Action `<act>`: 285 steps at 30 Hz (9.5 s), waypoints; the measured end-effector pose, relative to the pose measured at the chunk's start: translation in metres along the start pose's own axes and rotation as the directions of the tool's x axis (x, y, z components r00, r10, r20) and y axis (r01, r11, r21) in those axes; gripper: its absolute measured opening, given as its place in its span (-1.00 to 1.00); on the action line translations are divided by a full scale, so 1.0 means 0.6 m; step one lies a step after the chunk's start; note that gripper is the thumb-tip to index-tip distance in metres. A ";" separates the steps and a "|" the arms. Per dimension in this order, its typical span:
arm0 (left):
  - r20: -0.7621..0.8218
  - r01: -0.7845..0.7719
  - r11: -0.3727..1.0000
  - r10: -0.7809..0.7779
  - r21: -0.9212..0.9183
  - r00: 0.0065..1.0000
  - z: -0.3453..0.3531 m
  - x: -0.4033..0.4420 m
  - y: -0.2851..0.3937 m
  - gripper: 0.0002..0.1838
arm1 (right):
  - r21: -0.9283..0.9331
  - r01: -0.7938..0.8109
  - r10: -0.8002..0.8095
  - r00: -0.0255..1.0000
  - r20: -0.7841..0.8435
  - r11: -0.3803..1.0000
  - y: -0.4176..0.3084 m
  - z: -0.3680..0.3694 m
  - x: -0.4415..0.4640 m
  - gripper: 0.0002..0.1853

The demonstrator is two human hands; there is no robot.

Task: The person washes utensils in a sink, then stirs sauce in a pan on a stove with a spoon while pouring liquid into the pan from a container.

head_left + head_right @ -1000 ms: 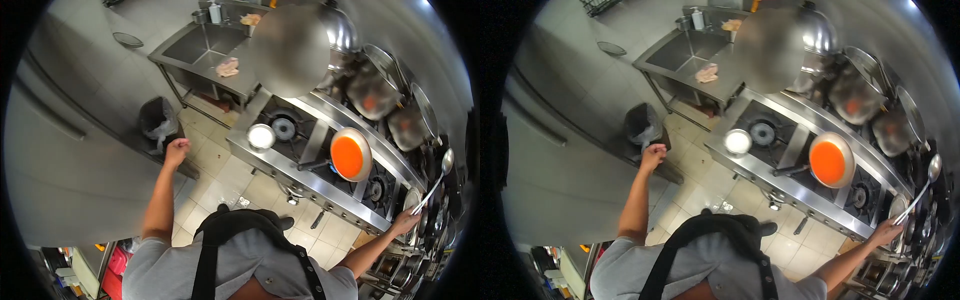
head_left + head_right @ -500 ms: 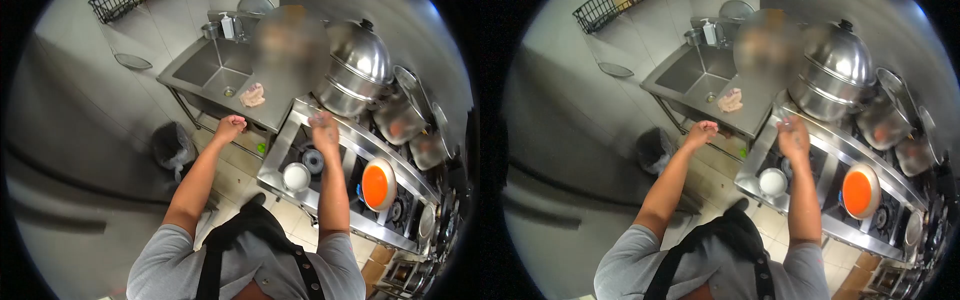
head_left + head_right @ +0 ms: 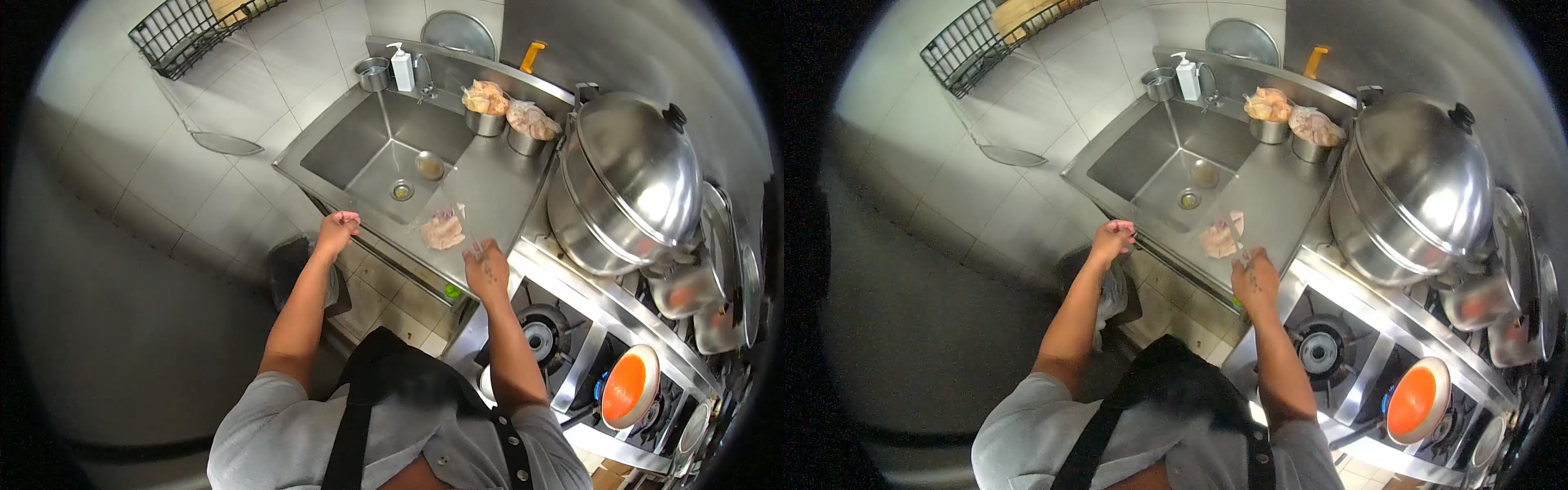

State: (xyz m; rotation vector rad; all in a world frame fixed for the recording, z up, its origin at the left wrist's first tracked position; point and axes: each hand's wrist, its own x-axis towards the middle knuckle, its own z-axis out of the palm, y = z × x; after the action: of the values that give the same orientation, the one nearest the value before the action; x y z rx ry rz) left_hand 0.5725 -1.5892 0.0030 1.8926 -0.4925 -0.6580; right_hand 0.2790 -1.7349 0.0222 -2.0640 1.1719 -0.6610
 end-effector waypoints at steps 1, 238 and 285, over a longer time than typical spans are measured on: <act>0.017 -0.007 1.000 0.007 0.009 1.000 0.004 0.024 0.010 -0.83 | 0.002 -0.046 0.046 0.998 0.036 0.999 -0.005 0.002 0.010 -0.60; 0.799 0.381 0.924 -0.235 0.008 0.553 0.081 0.715 0.115 -0.80 | 0.609 -0.574 0.306 0.815 0.493 0.547 -0.042 0.531 0.883 -0.79; 0.658 0.462 0.886 -0.326 -0.037 0.679 0.210 0.707 -0.007 -0.72 | 0.214 -0.731 0.536 0.637 0.554 0.648 -0.012 0.606 0.749 -0.72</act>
State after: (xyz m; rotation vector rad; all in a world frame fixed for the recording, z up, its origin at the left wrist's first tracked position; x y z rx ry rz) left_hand 0.8172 -1.9312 -0.1352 1.5480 -0.4062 -1.6219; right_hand 0.7478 -2.0178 -0.1634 -1.1762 1.2449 -0.0445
